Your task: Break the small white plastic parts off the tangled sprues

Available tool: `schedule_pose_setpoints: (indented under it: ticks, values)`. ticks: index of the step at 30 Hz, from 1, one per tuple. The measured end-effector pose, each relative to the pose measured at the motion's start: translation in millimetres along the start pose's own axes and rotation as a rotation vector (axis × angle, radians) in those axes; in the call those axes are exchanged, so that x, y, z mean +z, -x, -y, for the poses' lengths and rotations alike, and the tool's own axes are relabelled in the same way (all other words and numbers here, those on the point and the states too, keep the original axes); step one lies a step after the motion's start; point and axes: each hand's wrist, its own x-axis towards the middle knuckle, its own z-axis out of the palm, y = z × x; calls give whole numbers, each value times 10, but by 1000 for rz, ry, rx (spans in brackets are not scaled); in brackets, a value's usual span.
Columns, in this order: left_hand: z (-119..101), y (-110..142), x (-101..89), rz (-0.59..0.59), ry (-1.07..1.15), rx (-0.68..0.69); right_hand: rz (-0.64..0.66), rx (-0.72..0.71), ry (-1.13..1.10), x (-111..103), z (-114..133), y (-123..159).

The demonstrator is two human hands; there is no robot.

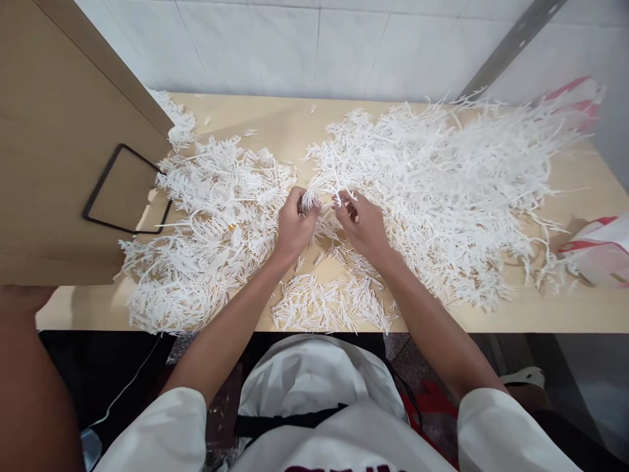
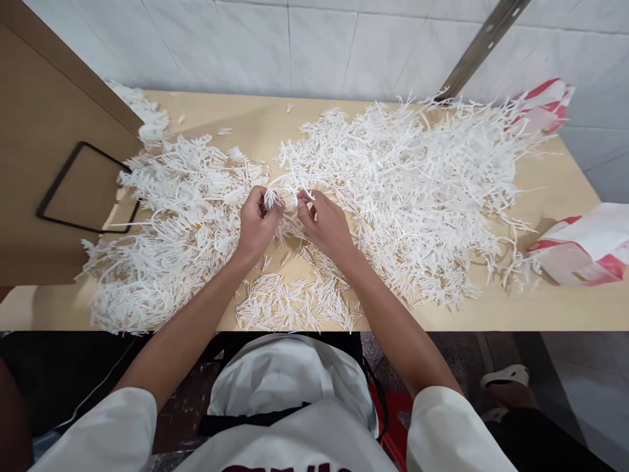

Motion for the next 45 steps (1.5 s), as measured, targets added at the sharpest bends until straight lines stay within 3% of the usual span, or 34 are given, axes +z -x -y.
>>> schedule_pose_setpoints:
  ticks: [4, 8, 19, 26, 32, 38, 42, 45]
  values:
    - [42, -17, -7, 56, 64, 28, 118, -85, -9, -33, 2, -4]
    - [25, 2, -8, 108, -1, 33, 166, -23, 94, -29, 20, -5]
    - [5, 8, 24, 118, -4, -26, 67, 53, 69, -12, 67, 1]
    - [86, -46, 11, 73, 55, -61, 122, -12, 66, 7, 27, 0]
    - [136, -73, 15, 85, 132, -98, 102, 24, 105, -13, 55, -2]
    - [30, -42, -2, 28, -23, 1, 156, -59, 110, -44, 87, 7]
    - [62, -57, -21, 62, 45, -24, 76, -21, 119, -44, 99, 31]
    - [102, -71, -24, 89, 122, -57, 106, -12, 107, -35, 94, 28]
